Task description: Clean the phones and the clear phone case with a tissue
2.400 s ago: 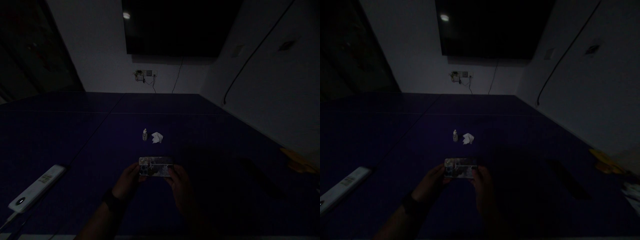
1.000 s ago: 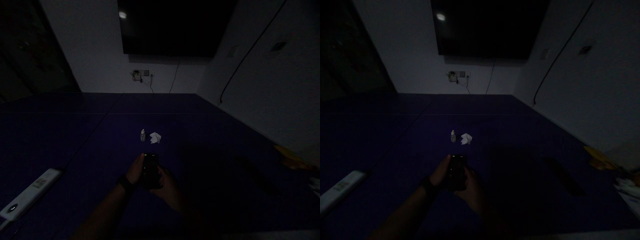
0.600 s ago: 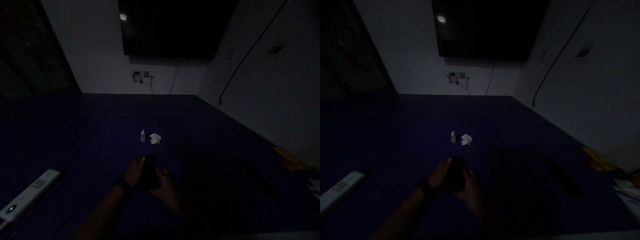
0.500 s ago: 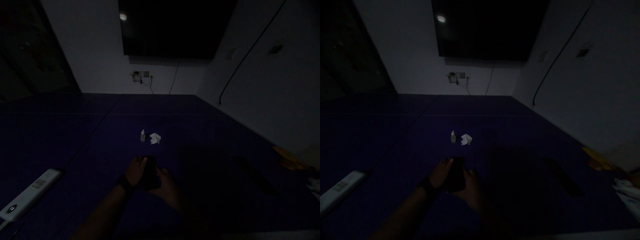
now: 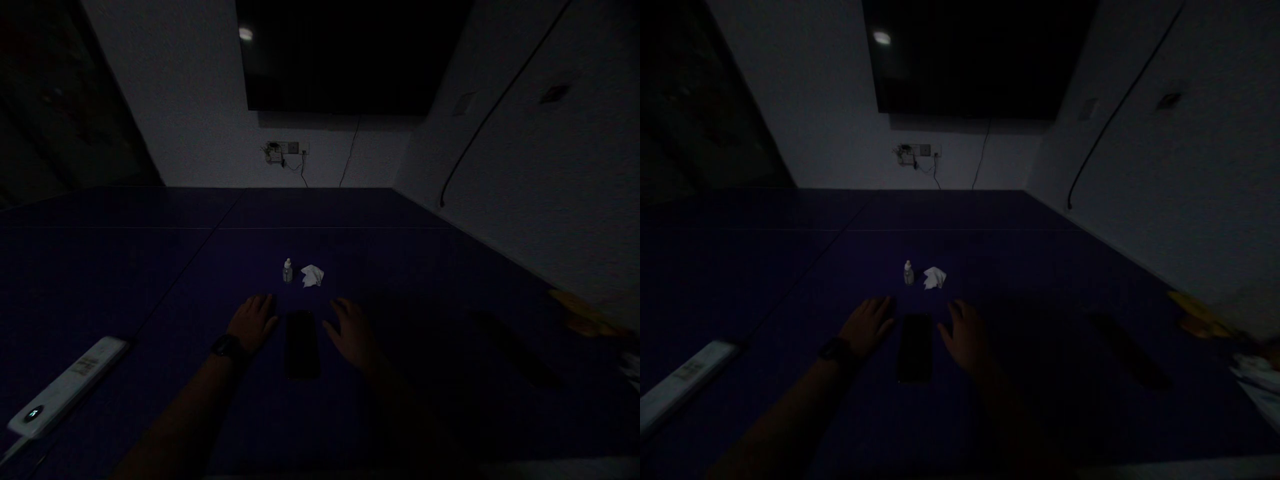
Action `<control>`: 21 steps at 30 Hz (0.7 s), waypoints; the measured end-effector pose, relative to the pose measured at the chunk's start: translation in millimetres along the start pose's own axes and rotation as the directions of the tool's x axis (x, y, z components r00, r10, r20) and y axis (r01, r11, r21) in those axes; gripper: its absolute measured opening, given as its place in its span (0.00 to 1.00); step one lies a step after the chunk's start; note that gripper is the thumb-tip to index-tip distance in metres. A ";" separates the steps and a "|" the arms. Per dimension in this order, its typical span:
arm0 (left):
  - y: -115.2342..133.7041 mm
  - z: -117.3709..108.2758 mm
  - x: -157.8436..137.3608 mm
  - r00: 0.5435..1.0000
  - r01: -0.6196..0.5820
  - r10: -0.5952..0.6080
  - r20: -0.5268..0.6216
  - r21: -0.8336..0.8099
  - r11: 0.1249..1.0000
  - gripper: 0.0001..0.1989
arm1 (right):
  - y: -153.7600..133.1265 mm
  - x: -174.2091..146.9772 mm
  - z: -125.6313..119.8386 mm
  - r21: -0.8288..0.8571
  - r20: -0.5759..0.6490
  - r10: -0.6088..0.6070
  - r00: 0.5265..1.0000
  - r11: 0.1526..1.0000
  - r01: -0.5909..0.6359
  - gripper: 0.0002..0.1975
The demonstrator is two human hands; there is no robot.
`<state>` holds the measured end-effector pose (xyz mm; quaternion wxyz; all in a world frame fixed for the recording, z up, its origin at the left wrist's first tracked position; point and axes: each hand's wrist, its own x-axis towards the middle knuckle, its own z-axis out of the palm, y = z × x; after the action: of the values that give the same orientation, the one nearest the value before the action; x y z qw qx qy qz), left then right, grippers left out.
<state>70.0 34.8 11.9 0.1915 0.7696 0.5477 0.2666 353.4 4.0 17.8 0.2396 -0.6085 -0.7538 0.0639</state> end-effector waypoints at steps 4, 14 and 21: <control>-21.3 -2.3 3.3 1.000 -0.006 0.007 -0.005 0.142 0.990 0.30 | 26.3 22.2 8.2 -0.215 0.065 0.037 0.997 0.976 -0.023 0.29; -30.5 7.3 0.8 1.000 0.011 -0.014 0.010 0.239 0.971 0.30 | 46.3 20.6 28.6 -0.285 0.089 0.026 0.996 0.959 0.001 0.33; -31.0 6.2 -0.2 1.000 -0.004 0.001 0.011 0.246 0.969 0.29 | 53.5 22.8 31.0 -0.310 0.091 0.007 0.996 0.951 0.022 0.32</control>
<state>50.9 44.7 -11.2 0.0974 0.7895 0.5745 0.1929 384.0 45.1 -23.6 0.1068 -0.6322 -0.7669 -0.0288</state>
